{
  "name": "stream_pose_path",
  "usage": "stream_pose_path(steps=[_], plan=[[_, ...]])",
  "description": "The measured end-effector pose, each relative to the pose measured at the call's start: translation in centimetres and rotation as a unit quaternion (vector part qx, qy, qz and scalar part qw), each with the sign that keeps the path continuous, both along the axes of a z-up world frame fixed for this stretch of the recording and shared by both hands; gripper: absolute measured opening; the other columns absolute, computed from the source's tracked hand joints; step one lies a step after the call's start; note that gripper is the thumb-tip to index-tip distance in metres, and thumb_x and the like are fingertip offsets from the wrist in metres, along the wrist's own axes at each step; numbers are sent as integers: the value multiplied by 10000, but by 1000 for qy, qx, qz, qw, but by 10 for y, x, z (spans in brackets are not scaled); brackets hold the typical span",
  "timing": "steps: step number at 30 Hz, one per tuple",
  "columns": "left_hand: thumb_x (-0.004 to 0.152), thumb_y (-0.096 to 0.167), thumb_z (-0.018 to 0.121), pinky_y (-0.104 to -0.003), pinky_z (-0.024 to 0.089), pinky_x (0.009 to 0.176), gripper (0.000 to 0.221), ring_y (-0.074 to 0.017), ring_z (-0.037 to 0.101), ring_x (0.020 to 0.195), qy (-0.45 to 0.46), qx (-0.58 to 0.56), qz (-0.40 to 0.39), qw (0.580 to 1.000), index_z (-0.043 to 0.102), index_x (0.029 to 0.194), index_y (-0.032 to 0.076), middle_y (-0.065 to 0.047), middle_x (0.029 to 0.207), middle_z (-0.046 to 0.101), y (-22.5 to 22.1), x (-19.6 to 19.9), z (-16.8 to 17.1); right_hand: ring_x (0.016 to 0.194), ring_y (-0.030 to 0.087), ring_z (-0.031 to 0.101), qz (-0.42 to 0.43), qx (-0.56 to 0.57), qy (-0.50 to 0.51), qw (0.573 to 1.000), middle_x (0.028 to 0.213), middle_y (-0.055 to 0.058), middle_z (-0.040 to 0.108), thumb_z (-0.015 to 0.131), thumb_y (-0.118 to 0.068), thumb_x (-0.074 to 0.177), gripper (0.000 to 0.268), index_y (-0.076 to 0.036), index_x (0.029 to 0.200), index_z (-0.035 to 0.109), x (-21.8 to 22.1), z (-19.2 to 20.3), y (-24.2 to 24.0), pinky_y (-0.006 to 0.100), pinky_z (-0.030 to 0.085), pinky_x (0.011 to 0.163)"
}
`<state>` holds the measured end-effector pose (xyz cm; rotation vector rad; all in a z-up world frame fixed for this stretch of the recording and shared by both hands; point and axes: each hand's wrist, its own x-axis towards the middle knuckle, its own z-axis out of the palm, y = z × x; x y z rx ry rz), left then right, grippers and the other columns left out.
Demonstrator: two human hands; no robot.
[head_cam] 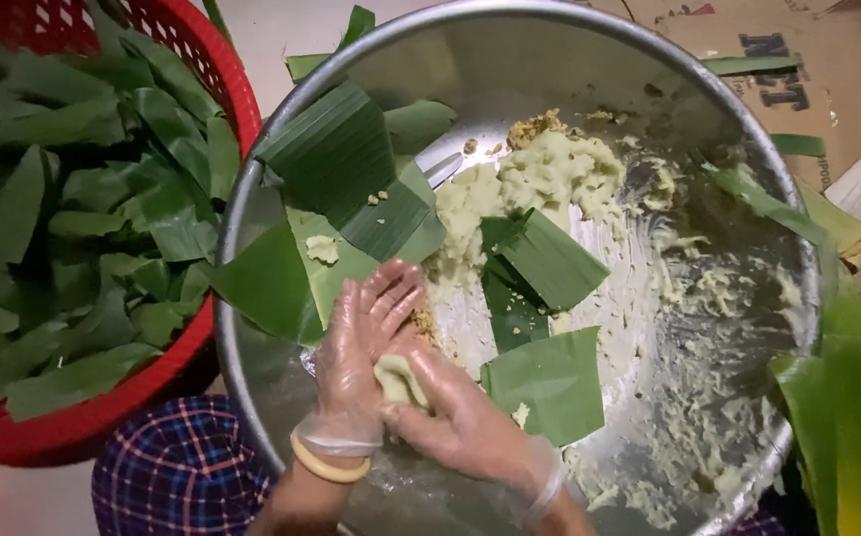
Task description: The person is portioning out dough, shaping it, and wrapping it in banana leaves to prepare traditional cakes.
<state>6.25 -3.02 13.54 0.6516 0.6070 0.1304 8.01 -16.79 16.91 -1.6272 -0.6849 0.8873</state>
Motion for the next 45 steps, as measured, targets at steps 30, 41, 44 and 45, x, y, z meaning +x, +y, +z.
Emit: stream_pose_path(steps=[30, 41, 44, 45], plan=[[977, 10, 573, -192, 451, 375, 169, -75, 524, 492, -24, 121, -255, 959, 684, 1102, 38, -75, 818, 693, -25, -10, 7, 1505, 397, 300, -358, 67, 19, 931, 1620, 175, 347, 416, -513, 975, 635, -119, 1472, 397, 19, -1, -11, 614, 248, 1206], [945, 293, 516, -383, 515, 883, 249, -214, 613, 983, -25, 40, -93, 995, 664, 888, 101, -76, 1033, 665, -8, -6, 10, 832, 183, 600, -165, -24, -214, 963, 1010, 64, 627, 714, -200, 852, 246, -79, 1066, 700, 14, -4, -9, 302, 527, 732], [893, 177, 607, -381, 517, 846, 109, -220, 599, 943, -8, 25, -71, 997, 632, 926, 76, -100, 1047, 646, -8, -1, 11, 921, 183, 627, -127, -42, -206, 969, 1132, 85, 599, 752, -247, 844, 365, -87, 1161, 669, 15, -3, -6, 288, 571, 797], [866, 24, 599, -359, 508, 812, 184, -219, 592, 908, 31, 2, -45, 998, 608, 1049, 41, -120, 1042, 630, -7, -1, 11, 996, 202, 648, -123, -54, -248, 959, 1233, 112, 593, 791, -190, 808, 498, -85, 1272, 644, 12, -2, -2, 281, 593, 860]])
